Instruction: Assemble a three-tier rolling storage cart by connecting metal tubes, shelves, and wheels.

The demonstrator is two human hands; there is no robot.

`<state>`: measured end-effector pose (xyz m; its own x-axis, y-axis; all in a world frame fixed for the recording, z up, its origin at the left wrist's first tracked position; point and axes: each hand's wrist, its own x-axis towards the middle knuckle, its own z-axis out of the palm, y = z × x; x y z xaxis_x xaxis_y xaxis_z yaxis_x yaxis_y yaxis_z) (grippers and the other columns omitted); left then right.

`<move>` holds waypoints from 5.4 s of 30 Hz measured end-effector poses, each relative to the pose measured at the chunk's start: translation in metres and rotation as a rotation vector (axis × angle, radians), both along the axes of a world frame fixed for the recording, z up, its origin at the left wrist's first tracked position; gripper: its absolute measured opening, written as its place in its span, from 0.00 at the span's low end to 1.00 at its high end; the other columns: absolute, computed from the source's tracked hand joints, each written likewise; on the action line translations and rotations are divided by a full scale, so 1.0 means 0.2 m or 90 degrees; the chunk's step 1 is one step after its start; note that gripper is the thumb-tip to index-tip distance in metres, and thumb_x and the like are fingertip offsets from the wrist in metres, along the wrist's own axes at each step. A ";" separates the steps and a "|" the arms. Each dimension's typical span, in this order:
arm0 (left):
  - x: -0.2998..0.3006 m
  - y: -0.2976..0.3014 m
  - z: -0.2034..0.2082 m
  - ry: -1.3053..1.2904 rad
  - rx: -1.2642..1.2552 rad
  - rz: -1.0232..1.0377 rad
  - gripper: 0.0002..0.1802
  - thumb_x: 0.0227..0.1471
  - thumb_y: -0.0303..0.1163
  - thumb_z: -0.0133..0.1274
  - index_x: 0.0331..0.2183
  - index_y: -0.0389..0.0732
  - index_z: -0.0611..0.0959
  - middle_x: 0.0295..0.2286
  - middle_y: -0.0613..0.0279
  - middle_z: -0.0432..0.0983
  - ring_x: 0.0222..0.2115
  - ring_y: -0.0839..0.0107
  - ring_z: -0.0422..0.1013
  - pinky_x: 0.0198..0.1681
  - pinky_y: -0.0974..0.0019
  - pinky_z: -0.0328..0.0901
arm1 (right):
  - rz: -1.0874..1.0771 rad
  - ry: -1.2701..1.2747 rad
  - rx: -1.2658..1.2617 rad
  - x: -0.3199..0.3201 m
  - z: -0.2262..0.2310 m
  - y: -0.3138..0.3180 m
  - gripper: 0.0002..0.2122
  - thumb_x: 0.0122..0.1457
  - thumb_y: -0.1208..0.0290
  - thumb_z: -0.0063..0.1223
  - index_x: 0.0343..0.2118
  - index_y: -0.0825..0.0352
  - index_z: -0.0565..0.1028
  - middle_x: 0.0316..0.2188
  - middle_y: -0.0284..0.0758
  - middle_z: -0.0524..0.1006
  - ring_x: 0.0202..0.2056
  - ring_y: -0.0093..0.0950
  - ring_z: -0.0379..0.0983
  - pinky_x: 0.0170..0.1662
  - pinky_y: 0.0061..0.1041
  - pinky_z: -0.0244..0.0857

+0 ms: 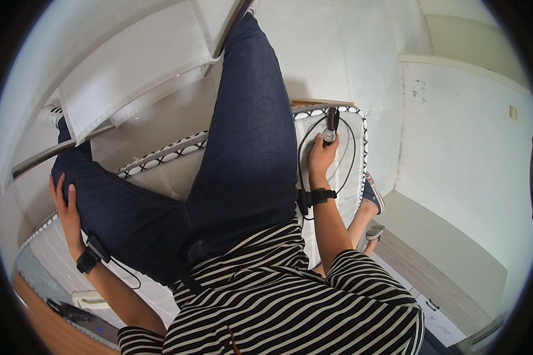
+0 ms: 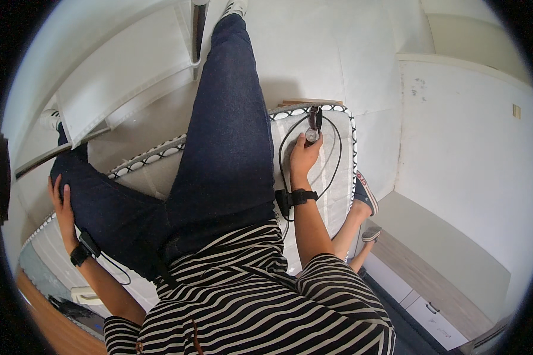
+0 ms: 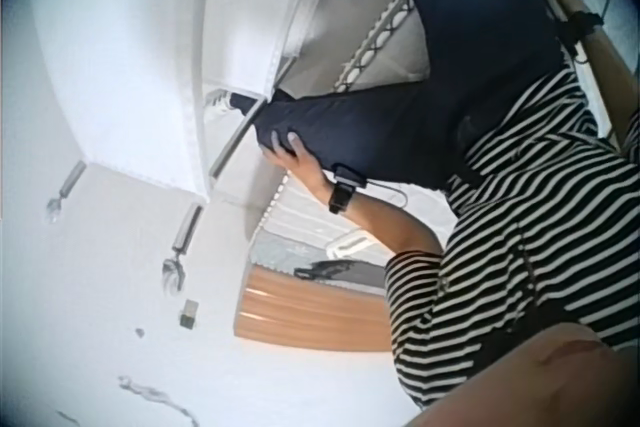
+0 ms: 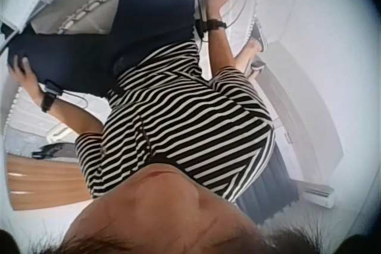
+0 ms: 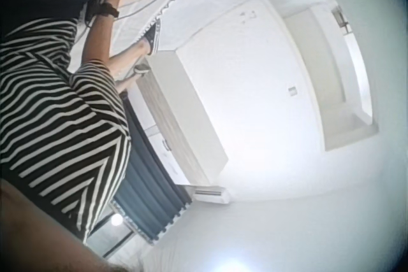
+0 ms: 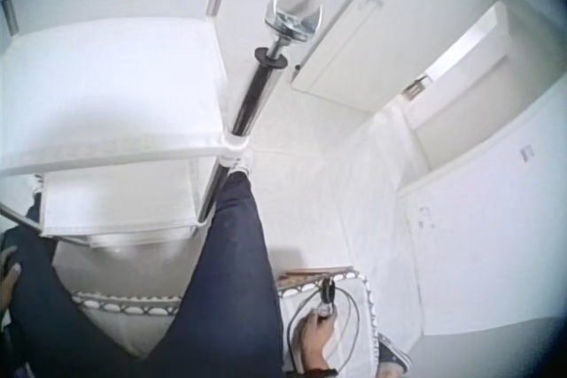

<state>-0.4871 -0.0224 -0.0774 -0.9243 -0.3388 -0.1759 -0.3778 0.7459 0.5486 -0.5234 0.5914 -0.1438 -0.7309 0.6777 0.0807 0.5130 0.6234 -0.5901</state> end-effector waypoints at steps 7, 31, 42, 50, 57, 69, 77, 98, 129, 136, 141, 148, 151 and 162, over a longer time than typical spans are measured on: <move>0.01 -0.04 -0.02 0.000 0.010 0.014 0.22 0.58 0.40 0.42 0.52 0.44 0.70 0.59 0.57 0.49 0.61 0.63 0.44 0.62 0.61 0.38 | -0.073 -0.089 0.004 -0.03 0.01 -0.04 0.18 0.52 0.69 0.48 0.43 0.74 0.65 0.34 0.51 0.73 0.37 0.45 0.71 0.42 0.36 0.62; -0.01 -0.02 -0.01 -0.017 0.054 0.044 0.22 0.58 0.40 0.43 0.52 0.42 0.70 0.59 0.57 0.49 0.61 0.64 0.45 0.61 0.63 0.38 | -0.118 -0.027 0.081 -0.06 -0.04 -0.10 0.15 0.55 0.61 0.50 0.36 0.69 0.68 0.28 0.49 0.75 0.31 0.49 0.72 0.33 0.42 0.62; 0.00 0.01 0.00 -0.014 0.058 0.053 0.23 0.58 0.40 0.43 0.53 0.42 0.69 0.59 0.57 0.49 0.60 0.64 0.45 0.61 0.63 0.38 | -0.120 -0.070 0.132 -0.06 -0.05 -0.10 0.17 0.56 0.57 0.50 0.36 0.68 0.70 0.27 0.46 0.76 0.31 0.47 0.72 0.34 0.41 0.62; -0.01 0.02 0.01 -0.012 0.064 0.059 0.23 0.58 0.41 0.44 0.53 0.43 0.69 0.59 0.57 0.49 0.60 0.65 0.45 0.62 0.63 0.38 | -0.117 -0.053 0.135 -0.07 -0.04 -0.11 0.18 0.56 0.55 0.49 0.36 0.68 0.69 0.28 0.47 0.76 0.31 0.47 0.73 0.34 0.42 0.62; -0.02 0.03 0.02 -0.014 0.060 0.053 0.23 0.58 0.41 0.44 0.53 0.43 0.69 0.59 0.57 0.48 0.61 0.64 0.44 0.62 0.63 0.37 | -0.119 -0.054 0.147 -0.07 -0.05 -0.11 0.18 0.55 0.55 0.50 0.37 0.68 0.69 0.27 0.47 0.76 0.31 0.48 0.73 0.34 0.42 0.63; -0.01 0.00 -0.01 -0.016 0.055 0.054 0.23 0.58 0.41 0.44 0.52 0.42 0.70 0.59 0.56 0.49 0.61 0.64 0.44 0.61 0.63 0.38 | -0.117 -0.062 0.158 -0.07 -0.04 -0.12 0.17 0.55 0.56 0.49 0.37 0.68 0.69 0.27 0.48 0.76 0.30 0.48 0.72 0.33 0.43 0.63; -0.01 0.01 0.01 -0.015 0.034 0.043 0.22 0.58 0.41 0.44 0.52 0.43 0.70 0.59 0.57 0.49 0.61 0.64 0.44 0.62 0.63 0.38 | -0.121 -0.077 0.140 -0.07 -0.04 -0.12 0.18 0.55 0.56 0.49 0.38 0.69 0.68 0.28 0.48 0.76 0.31 0.48 0.73 0.34 0.43 0.63; -0.06 0.02 0.03 -0.023 0.233 0.157 0.24 0.57 0.41 0.44 0.52 0.39 0.69 0.59 0.56 0.50 0.60 0.64 0.47 0.61 0.63 0.39 | -0.125 -0.068 0.154 -0.07 -0.03 -0.11 0.17 0.55 0.57 0.49 0.36 0.68 0.68 0.26 0.47 0.76 0.30 0.48 0.72 0.32 0.43 0.63; -0.26 -0.29 -0.31 0.255 0.855 0.335 0.14 0.58 0.30 0.43 0.41 0.30 0.73 0.41 0.51 0.73 0.46 0.63 0.67 0.59 0.58 0.56 | -0.125 -0.059 0.163 -0.07 -0.06 -0.11 0.15 0.54 0.59 0.49 0.34 0.68 0.68 0.22 0.44 0.75 0.25 0.45 0.72 0.30 0.42 0.62; -0.27 -0.28 -0.31 0.254 0.845 0.337 0.14 0.58 0.31 0.43 0.40 0.30 0.74 0.40 0.51 0.73 0.46 0.64 0.68 0.59 0.59 0.56 | -0.124 -0.057 0.162 -0.06 -0.07 -0.11 0.17 0.54 0.59 0.50 0.38 0.68 0.67 0.24 0.44 0.76 0.27 0.45 0.73 0.31 0.41 0.63; -0.26 -0.28 -0.31 0.247 0.836 0.332 0.13 0.58 0.31 0.43 0.40 0.30 0.74 0.40 0.51 0.73 0.46 0.65 0.68 0.59 0.59 0.56 | -0.123 -0.034 0.149 -0.06 -0.06 -0.11 0.18 0.54 0.60 0.51 0.41 0.68 0.66 0.26 0.45 0.77 0.28 0.45 0.74 0.31 0.41 0.64; -0.27 -0.29 -0.31 0.244 0.838 0.340 0.13 0.58 0.31 0.43 0.40 0.31 0.74 0.40 0.52 0.73 0.46 0.64 0.67 0.59 0.59 0.56 | -0.118 -0.023 0.159 -0.05 -0.08 -0.10 0.18 0.54 0.61 0.51 0.41 0.69 0.66 0.25 0.44 0.76 0.27 0.44 0.74 0.31 0.40 0.64; -0.26 -0.30 -0.32 0.248 0.841 0.338 0.13 0.58 0.31 0.43 0.40 0.31 0.73 0.40 0.51 0.73 0.46 0.63 0.67 0.59 0.59 0.56 | -0.119 -0.030 0.149 -0.06 -0.07 -0.11 0.17 0.53 0.61 0.51 0.41 0.69 0.66 0.24 0.44 0.76 0.26 0.44 0.73 0.30 0.40 0.64; -0.26 -0.29 -0.31 0.245 0.832 0.336 0.14 0.59 0.31 0.42 0.41 0.30 0.73 0.41 0.51 0.72 0.47 0.63 0.67 0.59 0.59 0.56 | -0.129 -0.038 0.131 -0.07 -0.04 -0.13 0.17 0.53 0.61 0.51 0.38 0.69 0.68 0.24 0.45 0.76 0.27 0.44 0.73 0.31 0.41 0.63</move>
